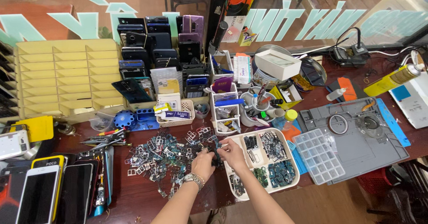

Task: The person sorts small electronic components, likely camera modules, from a pile on the workbench into a compartmentalized tray. They handle the parts one at a time, separating them by type and placing them into designated sections of the tray.

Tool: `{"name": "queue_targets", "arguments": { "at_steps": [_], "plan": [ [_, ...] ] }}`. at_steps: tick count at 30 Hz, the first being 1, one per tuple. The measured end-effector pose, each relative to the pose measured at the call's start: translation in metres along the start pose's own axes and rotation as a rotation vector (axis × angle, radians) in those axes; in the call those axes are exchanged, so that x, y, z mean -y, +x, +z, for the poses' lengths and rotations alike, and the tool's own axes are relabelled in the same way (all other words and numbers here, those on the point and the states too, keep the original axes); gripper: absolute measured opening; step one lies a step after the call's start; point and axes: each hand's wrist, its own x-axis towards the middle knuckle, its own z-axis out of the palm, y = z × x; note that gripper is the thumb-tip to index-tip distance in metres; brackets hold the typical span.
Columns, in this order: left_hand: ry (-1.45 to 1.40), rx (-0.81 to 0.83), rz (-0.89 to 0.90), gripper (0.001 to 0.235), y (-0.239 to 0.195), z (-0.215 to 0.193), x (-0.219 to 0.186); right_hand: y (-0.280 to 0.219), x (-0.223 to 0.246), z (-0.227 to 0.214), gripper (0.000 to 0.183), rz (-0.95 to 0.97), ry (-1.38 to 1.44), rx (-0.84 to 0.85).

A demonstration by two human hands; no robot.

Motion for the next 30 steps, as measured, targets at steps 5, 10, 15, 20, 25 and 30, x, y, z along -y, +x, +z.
{"name": "queue_targets", "arguments": {
  "at_steps": [5,10,15,20,25,30],
  "plan": [
    [0.108,-0.021,0.065,0.037,0.005,0.011,0.007,-0.002,-0.007,-0.005,0.031,0.038,-0.011,0.025],
    [-0.211,0.083,-0.265,0.026,0.013,0.021,0.031,-0.006,-0.009,-0.006,0.023,0.062,-0.009,0.06],
    [-1.153,-0.01,-0.473,0.027,0.025,0.035,0.052,-0.011,-0.008,-0.005,0.021,0.128,0.178,0.164],
    [-1.247,0.017,-0.488,0.02,0.024,0.029,0.044,-0.015,-0.003,-0.013,0.025,0.129,0.251,0.172],
    [-1.243,0.046,-0.478,0.022,0.022,0.025,0.019,-0.023,0.0,-0.03,0.025,0.117,0.278,0.174],
    [-1.158,0.084,-0.464,0.022,0.029,0.047,-0.005,-0.035,-0.01,-0.055,0.023,0.084,0.309,0.106]
  ]
}}
